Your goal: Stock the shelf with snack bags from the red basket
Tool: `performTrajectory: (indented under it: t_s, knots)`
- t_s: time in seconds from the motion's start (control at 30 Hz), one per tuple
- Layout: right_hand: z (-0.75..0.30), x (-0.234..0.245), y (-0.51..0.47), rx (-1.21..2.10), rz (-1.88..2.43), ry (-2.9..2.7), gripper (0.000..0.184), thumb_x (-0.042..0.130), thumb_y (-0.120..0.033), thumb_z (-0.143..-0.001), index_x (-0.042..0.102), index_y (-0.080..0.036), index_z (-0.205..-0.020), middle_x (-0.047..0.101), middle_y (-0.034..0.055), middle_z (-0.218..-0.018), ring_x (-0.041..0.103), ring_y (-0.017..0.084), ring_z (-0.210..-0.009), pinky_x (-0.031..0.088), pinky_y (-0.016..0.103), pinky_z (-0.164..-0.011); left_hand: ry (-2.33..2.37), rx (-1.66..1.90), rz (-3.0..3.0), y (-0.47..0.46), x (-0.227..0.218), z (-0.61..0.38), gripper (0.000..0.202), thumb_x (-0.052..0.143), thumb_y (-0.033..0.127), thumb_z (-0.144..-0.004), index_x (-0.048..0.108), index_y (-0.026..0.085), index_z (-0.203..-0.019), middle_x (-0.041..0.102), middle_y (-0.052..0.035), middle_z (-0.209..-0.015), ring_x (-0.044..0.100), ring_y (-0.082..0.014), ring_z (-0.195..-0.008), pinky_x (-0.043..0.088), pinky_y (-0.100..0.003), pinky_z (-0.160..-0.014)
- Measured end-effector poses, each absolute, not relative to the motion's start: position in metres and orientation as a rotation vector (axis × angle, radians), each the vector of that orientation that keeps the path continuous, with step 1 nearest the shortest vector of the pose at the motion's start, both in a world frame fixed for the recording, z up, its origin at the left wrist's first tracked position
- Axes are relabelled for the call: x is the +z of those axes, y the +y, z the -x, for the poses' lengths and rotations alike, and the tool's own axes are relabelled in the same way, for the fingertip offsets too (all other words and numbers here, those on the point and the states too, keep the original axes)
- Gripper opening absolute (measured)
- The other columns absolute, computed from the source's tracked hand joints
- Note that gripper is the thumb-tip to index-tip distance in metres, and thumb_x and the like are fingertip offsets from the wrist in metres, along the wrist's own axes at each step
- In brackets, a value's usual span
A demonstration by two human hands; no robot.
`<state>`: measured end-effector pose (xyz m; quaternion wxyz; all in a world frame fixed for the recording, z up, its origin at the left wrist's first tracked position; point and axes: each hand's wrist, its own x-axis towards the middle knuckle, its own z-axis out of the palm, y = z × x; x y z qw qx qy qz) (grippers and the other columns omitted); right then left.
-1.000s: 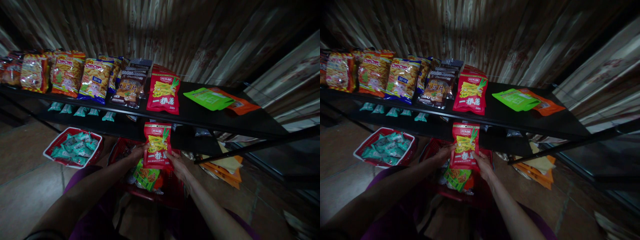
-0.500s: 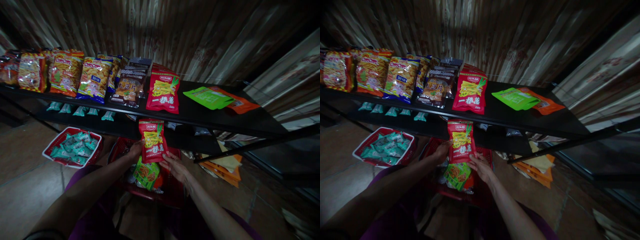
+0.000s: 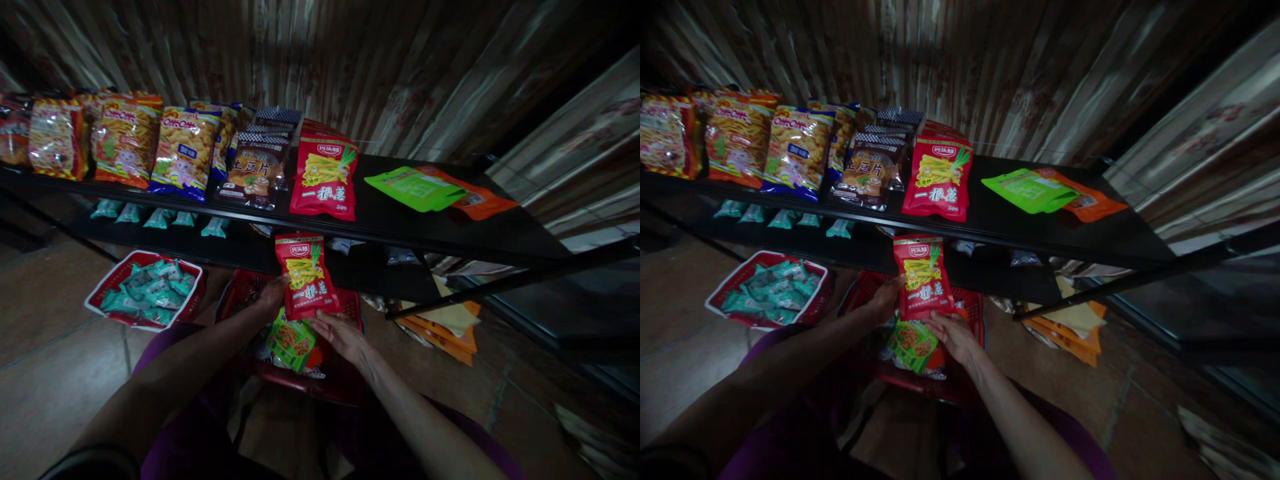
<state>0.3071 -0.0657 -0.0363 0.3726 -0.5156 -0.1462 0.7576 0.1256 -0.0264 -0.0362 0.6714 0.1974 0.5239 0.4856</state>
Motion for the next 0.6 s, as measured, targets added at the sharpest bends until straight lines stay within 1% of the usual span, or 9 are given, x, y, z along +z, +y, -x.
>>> performTrajectory:
  t_s: [0.07,0.2,0.4,0.6]
  knots:
    - [-0.307,-0.039,-0.066,1.916,1.319,-0.389,0.020,0.084,-0.017,-0.054,0.066,-0.015,-0.064,0.073,0.0037,-0.069,0.071,0.016,-0.071,0.057,0.024,-0.073,1.155,1.086,-0.422,-0.027,-0.033,-0.126,0.034,0.064,0.043,-0.075,0.065,0.014,-0.092,0.071,-0.0092,-0.087,0.067,-0.0243,-0.085,0.053,-0.032,-0.072]
    - [-0.307,-0.036,-0.065,1.895,1.338,-0.444,0.021,0.084,-0.020,-0.053,0.068,-0.015,-0.066,0.074,0.0041,-0.071,0.071,0.015,-0.071,0.056,0.024,-0.074,1.131,1.113,-0.351,-0.028,-0.022,-0.127,0.029,0.065,0.038,-0.075,0.065,0.014,-0.092,0.071,-0.0090,-0.086,0.067,-0.0233,-0.083,0.053,-0.031,-0.070]
    - [-0.304,-0.026,-0.063,1.879,1.357,-0.509,0.025,0.086,-0.025,-0.050,0.070,-0.014,-0.066,0.074,0.0036,-0.071,0.070,0.015,-0.070,0.055,0.025,-0.075,1.074,1.141,-0.253,-0.026,-0.015,-0.129,0.021,0.061,0.029,-0.079,0.063,0.014,-0.093,0.072,-0.0086,-0.084,0.068,-0.0210,-0.076,0.053,-0.029,-0.066]
    - [-0.303,-0.023,-0.062,1.886,1.348,-0.511,0.023,0.085,-0.024,-0.051,0.071,-0.014,-0.066,0.074,0.0048,-0.071,0.069,0.015,-0.069,0.054,0.027,-0.078,1.030,1.127,-0.206,-0.022,-0.019,-0.128,0.024,0.052,0.028,-0.084,0.061,0.012,-0.100,0.071,-0.0076,-0.075,0.068,-0.0201,-0.069,0.053,-0.028,-0.063]
